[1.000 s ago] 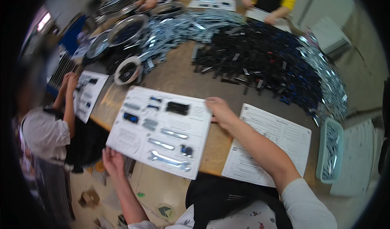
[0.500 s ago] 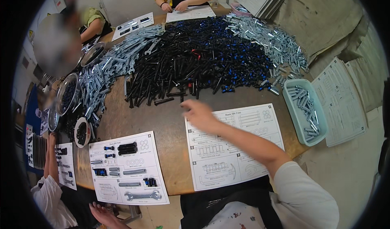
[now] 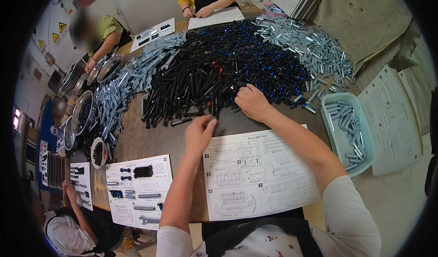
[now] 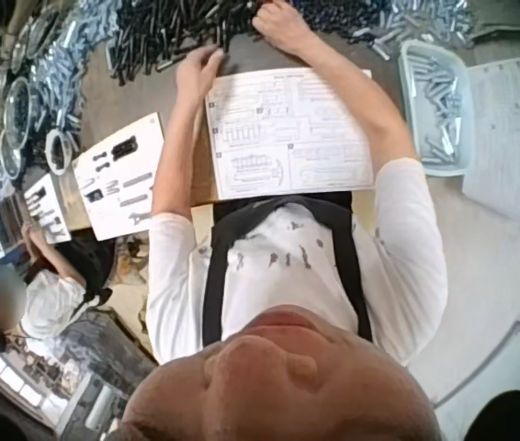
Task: The person assembles small hardware components on a printed instruction sheet at a workbench. They pick up black plastic pieces, blue fasteners, and silver bolts, then place them into designated slots on the sheet. A wrench is briefly handled and placed on the sheet. The person repeats this process with multiple sets of components.
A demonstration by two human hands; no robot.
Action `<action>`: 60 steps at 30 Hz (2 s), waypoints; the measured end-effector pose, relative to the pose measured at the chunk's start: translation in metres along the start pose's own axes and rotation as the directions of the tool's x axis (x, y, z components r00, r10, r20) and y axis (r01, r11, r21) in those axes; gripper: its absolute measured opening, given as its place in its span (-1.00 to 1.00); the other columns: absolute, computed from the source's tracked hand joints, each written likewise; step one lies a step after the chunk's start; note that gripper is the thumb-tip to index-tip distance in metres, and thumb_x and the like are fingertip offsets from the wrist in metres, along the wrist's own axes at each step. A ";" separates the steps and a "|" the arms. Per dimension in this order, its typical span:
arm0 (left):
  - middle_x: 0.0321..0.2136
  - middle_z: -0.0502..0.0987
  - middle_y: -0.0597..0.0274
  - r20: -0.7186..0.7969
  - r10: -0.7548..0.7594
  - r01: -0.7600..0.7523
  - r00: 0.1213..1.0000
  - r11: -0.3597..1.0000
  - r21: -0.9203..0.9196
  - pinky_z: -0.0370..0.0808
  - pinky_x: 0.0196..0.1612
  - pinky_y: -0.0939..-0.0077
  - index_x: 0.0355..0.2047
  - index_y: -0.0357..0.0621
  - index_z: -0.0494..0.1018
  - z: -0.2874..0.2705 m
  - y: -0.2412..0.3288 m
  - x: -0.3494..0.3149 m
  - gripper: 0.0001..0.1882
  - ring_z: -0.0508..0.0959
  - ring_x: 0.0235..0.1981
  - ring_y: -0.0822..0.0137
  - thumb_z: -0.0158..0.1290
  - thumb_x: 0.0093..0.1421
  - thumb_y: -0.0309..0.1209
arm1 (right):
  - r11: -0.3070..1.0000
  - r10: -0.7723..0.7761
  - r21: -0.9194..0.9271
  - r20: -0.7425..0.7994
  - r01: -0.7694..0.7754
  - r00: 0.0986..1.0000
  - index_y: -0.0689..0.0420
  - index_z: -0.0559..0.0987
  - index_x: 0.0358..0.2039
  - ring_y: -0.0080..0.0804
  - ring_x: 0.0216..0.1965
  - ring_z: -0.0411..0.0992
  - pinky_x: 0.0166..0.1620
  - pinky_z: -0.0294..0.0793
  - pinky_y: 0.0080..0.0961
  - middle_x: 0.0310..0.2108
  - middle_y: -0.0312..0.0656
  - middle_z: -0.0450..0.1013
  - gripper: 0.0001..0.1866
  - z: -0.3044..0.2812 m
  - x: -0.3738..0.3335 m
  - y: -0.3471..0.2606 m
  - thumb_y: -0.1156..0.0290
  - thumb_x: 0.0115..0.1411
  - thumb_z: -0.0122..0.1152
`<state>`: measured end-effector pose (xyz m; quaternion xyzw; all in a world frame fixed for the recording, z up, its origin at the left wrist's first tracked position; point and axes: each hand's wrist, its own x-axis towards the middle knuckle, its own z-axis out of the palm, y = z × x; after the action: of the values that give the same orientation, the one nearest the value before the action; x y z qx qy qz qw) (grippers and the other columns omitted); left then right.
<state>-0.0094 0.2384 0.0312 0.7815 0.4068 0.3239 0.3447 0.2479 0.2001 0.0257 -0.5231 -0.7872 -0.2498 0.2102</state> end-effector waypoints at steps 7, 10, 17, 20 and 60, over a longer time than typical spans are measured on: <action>-0.19 0.56 0.04 -0.034 0.022 0.004 0.999 0.782 0.623 0.56 -0.26 0.17 -0.02 -0.15 0.45 0.041 -0.003 0.042 -0.49 0.63 -0.29 0.02 0.23 0.07 -0.18 | 0.808 0.478 0.388 0.007 -0.443 0.878 0.11 0.52 -0.26 -0.04 -0.40 0.52 -0.34 0.51 -0.17 -0.38 -0.09 0.51 -0.82 -0.028 0.003 -0.009 0.49 0.07 0.12; -0.26 0.59 0.01 -0.031 -0.056 0.063 0.998 0.770 0.635 0.57 -0.26 0.13 -0.10 -0.19 0.43 0.041 -0.003 0.045 -0.54 0.63 -0.30 0.01 0.23 0.03 -0.24 | 0.827 0.329 0.434 0.141 -0.357 0.934 0.09 0.51 -0.28 -0.08 -0.43 0.54 -0.38 0.50 -0.15 -0.51 -0.12 0.53 -0.81 -0.011 0.020 -0.027 0.40 0.04 0.16; -0.36 0.64 0.01 0.096 -0.235 0.152 0.967 0.839 0.523 0.54 -0.15 0.15 -0.33 -0.19 0.57 -0.005 -0.001 0.028 -0.67 0.63 -0.23 -0.02 0.29 0.02 -0.20 | 0.972 0.146 0.134 0.305 -0.194 0.941 0.06 0.46 -0.34 -0.21 -0.43 0.56 -0.41 0.52 -0.25 -0.50 -0.21 0.52 -0.79 0.035 0.042 -0.041 0.36 0.04 0.29; -0.37 0.64 0.03 0.164 -0.355 0.245 0.920 0.850 0.467 0.54 -0.14 0.18 -0.30 -0.20 0.57 -0.017 -0.003 0.022 -0.66 0.63 -0.22 0.01 0.30 0.03 -0.21 | 0.968 0.158 0.158 0.207 -0.192 0.965 0.06 0.47 -0.34 -0.21 -0.46 0.55 -0.41 0.52 -0.24 -0.51 -0.22 0.50 -0.79 0.043 0.038 -0.039 0.38 0.02 0.30; -0.45 0.54 0.23 0.488 0.327 -0.405 0.809 0.912 0.061 0.49 -0.34 0.39 -0.36 -0.15 0.47 0.120 0.102 -0.078 -0.91 0.53 -0.44 0.22 0.15 0.13 -0.50 | 0.741 0.580 0.080 0.423 -0.666 0.696 0.06 0.61 -0.31 -0.14 -0.32 0.52 -0.25 0.48 -0.20 -0.35 -0.18 0.47 -0.86 -0.160 -0.181 -0.038 0.33 0.13 0.29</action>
<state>0.0914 0.0945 0.0290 0.9253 0.1776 0.1520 0.2987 0.2901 -0.0409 0.0378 -0.7697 -0.6092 0.0322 0.1883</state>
